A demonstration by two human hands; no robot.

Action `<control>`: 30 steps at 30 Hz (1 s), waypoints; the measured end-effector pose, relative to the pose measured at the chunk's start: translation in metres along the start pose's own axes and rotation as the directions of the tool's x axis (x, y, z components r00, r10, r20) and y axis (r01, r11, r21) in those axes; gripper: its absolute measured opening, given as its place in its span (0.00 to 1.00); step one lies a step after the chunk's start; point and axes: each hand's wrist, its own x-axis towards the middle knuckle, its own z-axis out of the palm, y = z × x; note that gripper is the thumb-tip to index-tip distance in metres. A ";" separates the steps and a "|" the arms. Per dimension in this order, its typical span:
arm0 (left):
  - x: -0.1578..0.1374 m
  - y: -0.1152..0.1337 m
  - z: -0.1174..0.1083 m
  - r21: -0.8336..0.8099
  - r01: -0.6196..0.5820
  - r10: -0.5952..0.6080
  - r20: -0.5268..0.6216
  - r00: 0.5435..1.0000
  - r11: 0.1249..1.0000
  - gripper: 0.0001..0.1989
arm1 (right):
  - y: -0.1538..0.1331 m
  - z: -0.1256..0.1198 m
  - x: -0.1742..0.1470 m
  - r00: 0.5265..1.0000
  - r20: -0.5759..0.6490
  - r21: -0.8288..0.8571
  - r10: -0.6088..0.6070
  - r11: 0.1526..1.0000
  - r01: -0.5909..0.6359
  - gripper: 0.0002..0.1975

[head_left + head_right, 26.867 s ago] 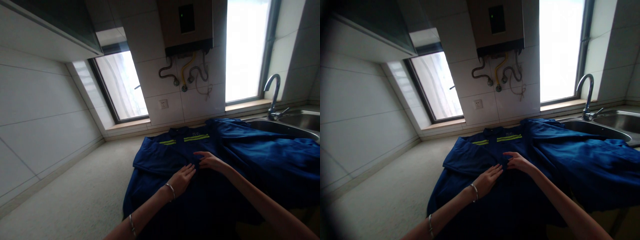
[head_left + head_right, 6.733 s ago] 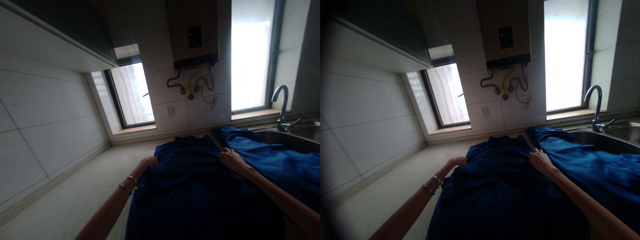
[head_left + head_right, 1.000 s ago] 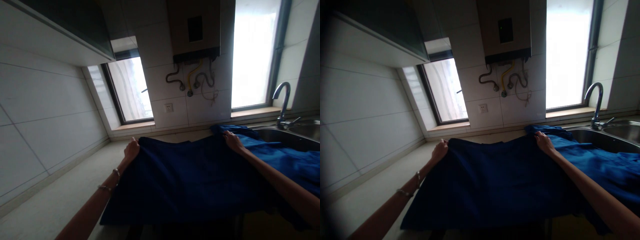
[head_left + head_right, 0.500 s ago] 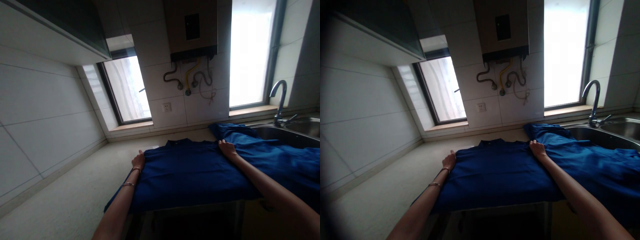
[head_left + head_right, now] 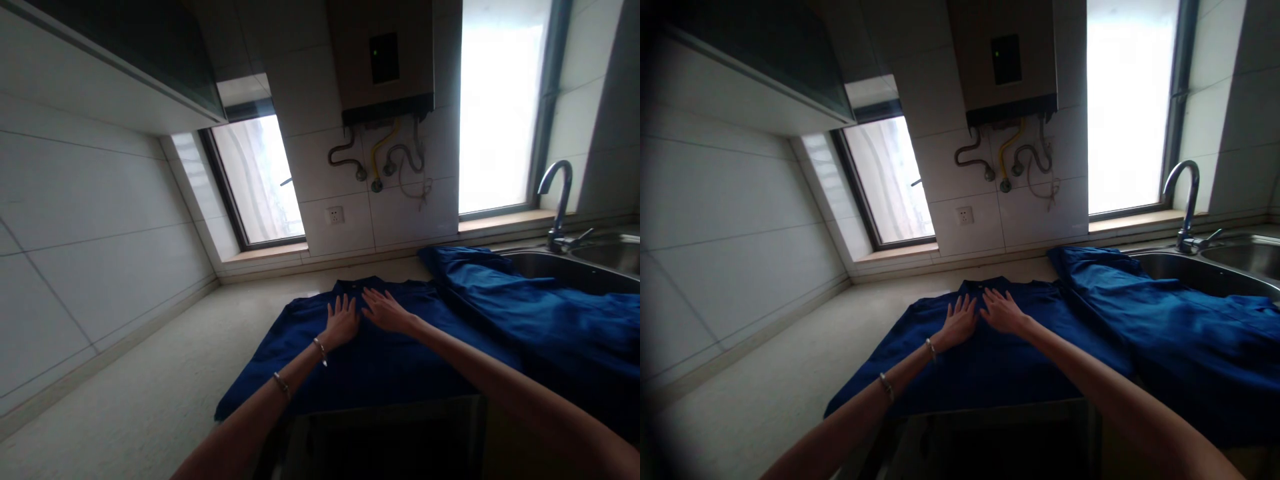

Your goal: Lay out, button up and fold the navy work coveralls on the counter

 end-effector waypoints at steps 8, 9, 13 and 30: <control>-0.004 -0.092 0.020 -0.015 0.241 -0.237 0.118 0.964 0.970 0.26 | 0.060 0.020 -0.020 0.983 0.166 0.046 0.075 0.995 -0.083 0.30; -0.003 -0.105 0.019 -0.003 0.267 -0.265 0.113 0.958 0.964 0.26 | 0.070 0.020 -0.023 0.986 0.147 0.029 0.076 0.996 -0.081 0.29; -0.001 -0.134 0.020 0.022 0.330 -0.331 0.084 0.940 0.944 0.27 | 0.106 0.018 -0.040 0.986 0.076 -0.072 0.151 0.987 -0.146 0.28; -0.041 -0.211 -0.052 -0.221 0.580 -0.598 -0.015 0.802 0.784 0.19 | 0.125 0.014 -0.143 0.858 -0.267 -0.096 0.440 0.873 -0.478 0.29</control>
